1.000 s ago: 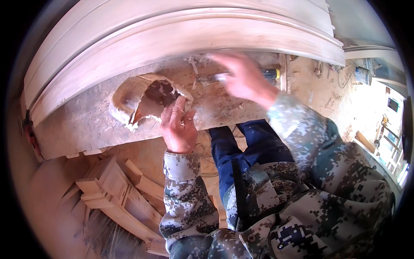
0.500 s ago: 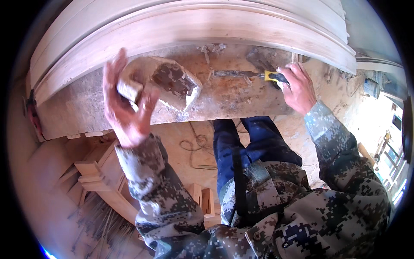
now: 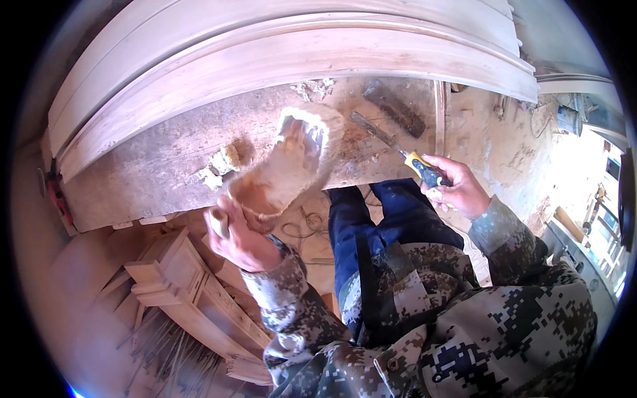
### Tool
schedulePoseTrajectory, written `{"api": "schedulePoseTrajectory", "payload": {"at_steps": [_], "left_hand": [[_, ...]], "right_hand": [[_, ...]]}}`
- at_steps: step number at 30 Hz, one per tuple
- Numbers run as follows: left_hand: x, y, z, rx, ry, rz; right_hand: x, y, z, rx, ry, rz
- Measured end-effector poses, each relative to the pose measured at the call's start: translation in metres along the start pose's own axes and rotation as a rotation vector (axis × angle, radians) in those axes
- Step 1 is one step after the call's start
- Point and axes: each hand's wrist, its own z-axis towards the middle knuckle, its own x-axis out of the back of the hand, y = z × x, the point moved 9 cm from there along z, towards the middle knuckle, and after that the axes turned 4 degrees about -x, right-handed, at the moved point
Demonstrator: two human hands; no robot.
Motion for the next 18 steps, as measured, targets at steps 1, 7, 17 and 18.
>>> {"api": "schedulePoseTrajectory", "payload": {"at_steps": [1, 7, 17, 18], "left_hand": [[0.010, 0.005, -0.014, -0.085, 0.074, 0.037], [0.035, -0.054, -0.043, 0.238, 0.161, -0.282], [0.011, -0.041, -0.032, 0.253, 0.285, -0.408], [0.011, -0.045, -0.036, 0.223, 0.228, -0.385]], "right_hand": [[-0.001, 0.002, -0.004, -0.018, -0.012, 0.049], [-0.005, -0.011, -0.043, -0.060, 0.031, 0.019], [-0.057, -0.048, -0.067, 0.236, -0.031, -0.483], [-0.063, -0.050, -0.064, 0.332, -0.028, -0.559]]}}
